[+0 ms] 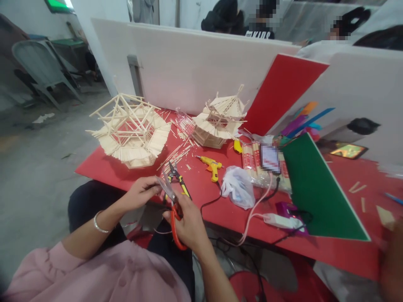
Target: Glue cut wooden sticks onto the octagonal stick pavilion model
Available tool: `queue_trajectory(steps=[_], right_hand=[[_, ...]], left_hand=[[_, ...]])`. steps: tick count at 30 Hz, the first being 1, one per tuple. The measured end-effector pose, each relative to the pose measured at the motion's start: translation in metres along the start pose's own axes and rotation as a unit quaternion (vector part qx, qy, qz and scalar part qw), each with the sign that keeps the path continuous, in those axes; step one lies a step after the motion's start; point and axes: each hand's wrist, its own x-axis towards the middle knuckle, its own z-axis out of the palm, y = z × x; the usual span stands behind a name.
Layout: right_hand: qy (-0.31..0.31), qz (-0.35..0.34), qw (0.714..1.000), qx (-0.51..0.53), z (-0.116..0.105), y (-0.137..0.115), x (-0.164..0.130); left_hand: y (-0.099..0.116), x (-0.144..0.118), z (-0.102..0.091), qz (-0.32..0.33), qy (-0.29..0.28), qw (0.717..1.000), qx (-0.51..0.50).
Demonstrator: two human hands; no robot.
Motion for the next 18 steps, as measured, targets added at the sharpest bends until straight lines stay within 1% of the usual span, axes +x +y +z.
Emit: queue_trajectory(steps=[5, 9, 12, 15, 18], right_hand=[[0.015, -0.013, 0.999, -0.032, 0.002, -0.003, -0.002], [0.015, -0.03, 0.999, -0.017, 0.004, -0.004, -0.003], [0.01, -0.03, 0.999, -0.005, 0.006, -0.004, -0.004], [0.012, -0.019, 1.0, -0.014, 0.008, -0.005, -0.004], [0.018, -0.024, 0.999, -0.023, 0.011, -0.007, -0.004]], left_hand=[[-0.004, -0.001, -0.004, 0.019, 0.006, 1.0, 0.012], [-0.006, -0.002, -0.006, 0.031, -0.003, 0.999, 0.025], [-0.009, -0.003, -0.007, 0.035, -0.007, 0.999, 0.034], [-0.013, -0.005, -0.007, 0.031, 0.001, 0.999, 0.041], [-0.018, -0.007, -0.007, 0.026, 0.014, 0.999, 0.036]])
